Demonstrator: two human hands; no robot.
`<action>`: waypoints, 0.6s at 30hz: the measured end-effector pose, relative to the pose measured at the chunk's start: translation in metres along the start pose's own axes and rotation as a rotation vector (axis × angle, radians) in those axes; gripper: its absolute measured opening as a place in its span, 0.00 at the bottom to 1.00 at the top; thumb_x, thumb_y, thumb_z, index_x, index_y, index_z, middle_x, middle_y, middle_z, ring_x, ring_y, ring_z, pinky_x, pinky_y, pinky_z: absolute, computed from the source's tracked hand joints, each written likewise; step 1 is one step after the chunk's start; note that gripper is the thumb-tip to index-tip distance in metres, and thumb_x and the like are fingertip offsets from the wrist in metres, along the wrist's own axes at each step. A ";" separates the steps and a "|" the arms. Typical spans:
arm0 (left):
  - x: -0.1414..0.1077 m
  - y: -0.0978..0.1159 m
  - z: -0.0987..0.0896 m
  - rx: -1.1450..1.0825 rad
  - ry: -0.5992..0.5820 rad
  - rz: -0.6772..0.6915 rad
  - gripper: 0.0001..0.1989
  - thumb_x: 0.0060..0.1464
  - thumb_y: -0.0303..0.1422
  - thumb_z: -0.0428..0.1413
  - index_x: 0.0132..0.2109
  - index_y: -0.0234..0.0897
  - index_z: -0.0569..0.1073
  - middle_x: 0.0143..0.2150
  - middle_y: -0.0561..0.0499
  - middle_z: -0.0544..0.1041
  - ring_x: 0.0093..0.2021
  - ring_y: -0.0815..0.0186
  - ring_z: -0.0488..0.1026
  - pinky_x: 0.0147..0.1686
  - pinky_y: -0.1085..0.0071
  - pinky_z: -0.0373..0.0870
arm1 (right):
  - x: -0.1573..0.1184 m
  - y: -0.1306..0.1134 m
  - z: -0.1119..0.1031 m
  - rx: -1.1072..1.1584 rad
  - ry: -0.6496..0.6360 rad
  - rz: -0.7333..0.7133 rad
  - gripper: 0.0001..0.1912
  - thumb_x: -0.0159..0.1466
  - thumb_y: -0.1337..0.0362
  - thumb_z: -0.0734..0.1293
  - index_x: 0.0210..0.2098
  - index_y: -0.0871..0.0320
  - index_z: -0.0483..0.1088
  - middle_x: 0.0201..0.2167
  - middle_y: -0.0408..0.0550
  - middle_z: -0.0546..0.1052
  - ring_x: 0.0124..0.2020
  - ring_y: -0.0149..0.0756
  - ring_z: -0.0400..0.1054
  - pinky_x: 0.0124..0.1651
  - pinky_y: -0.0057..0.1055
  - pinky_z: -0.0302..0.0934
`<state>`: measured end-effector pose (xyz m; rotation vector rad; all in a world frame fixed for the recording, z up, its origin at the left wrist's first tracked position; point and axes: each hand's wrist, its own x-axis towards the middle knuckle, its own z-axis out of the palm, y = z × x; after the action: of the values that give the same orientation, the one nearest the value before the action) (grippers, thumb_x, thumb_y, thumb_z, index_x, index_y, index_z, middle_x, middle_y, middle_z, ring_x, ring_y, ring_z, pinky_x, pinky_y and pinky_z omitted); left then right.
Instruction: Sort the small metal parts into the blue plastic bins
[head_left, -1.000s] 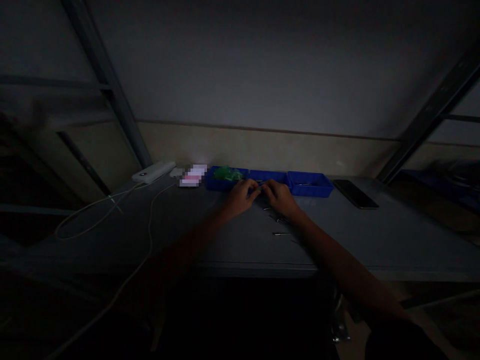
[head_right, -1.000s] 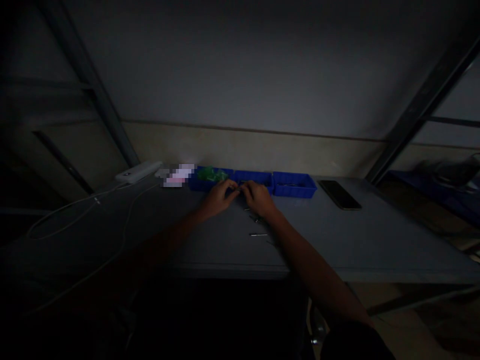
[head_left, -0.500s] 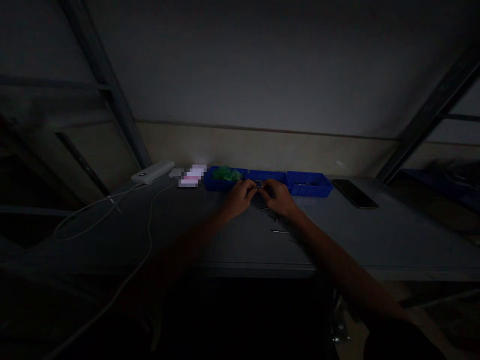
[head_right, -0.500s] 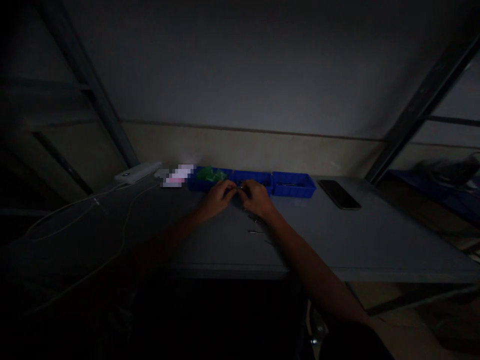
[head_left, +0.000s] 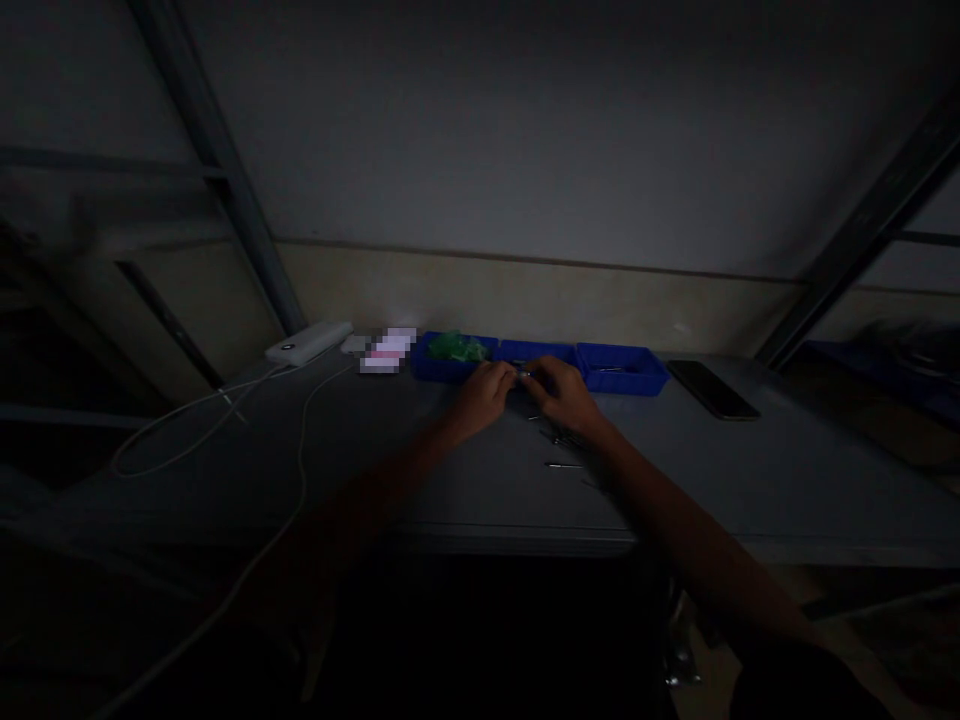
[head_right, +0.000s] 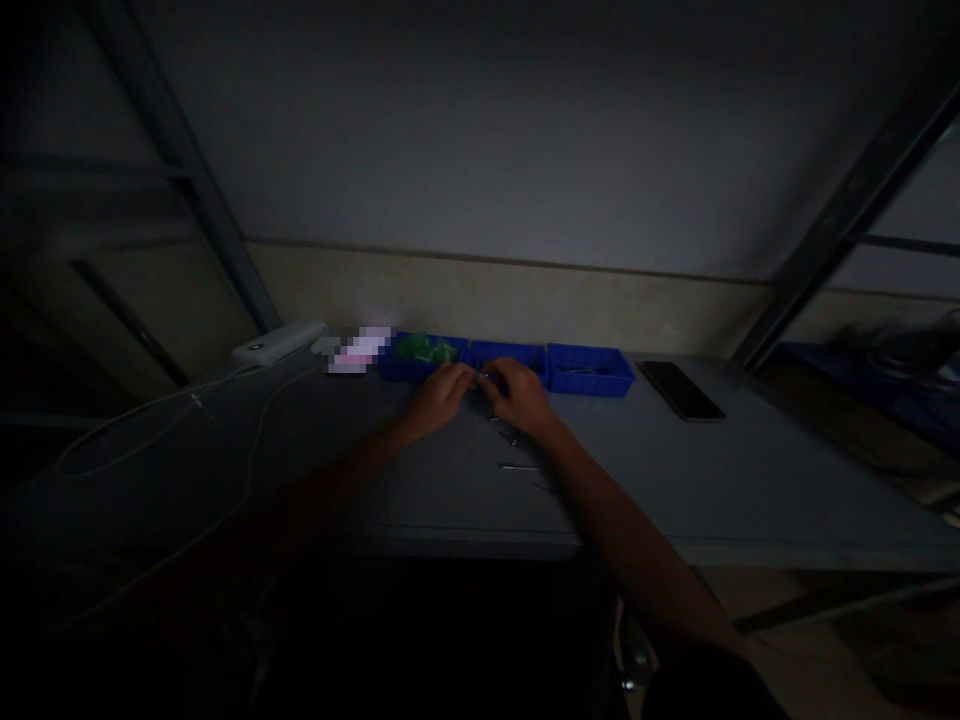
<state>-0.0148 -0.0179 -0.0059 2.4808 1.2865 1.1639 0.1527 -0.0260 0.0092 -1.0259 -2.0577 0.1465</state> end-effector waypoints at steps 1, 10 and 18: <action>0.000 0.000 0.000 -0.004 0.002 -0.002 0.11 0.62 0.31 0.43 0.37 0.35 0.69 0.35 0.47 0.73 0.40 0.63 0.69 0.44 0.64 0.67 | 0.000 0.000 -0.001 -0.003 -0.005 0.019 0.10 0.61 0.59 0.61 0.37 0.59 0.69 0.29 0.46 0.72 0.29 0.33 0.64 0.34 0.28 0.58; -0.001 0.006 -0.006 -0.044 0.045 0.037 0.08 0.60 0.32 0.48 0.39 0.36 0.70 0.39 0.47 0.75 0.42 0.63 0.70 0.45 0.64 0.67 | 0.000 -0.004 -0.008 0.095 0.005 0.078 0.17 0.63 0.54 0.58 0.25 0.59 0.66 0.20 0.41 0.67 0.23 0.29 0.60 0.28 0.26 0.52; -0.004 0.003 0.001 -0.041 -0.102 0.043 0.09 0.59 0.33 0.48 0.40 0.37 0.72 0.38 0.49 0.76 0.40 0.64 0.72 0.44 0.66 0.67 | 0.001 0.015 -0.005 -0.173 0.158 0.138 0.13 0.62 0.58 0.59 0.29 0.58 0.69 0.28 0.48 0.72 0.31 0.35 0.64 0.36 0.30 0.57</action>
<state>-0.0138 -0.0223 -0.0081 2.5148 1.1773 1.0457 0.1651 -0.0165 0.0072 -1.2458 -1.8810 -0.0422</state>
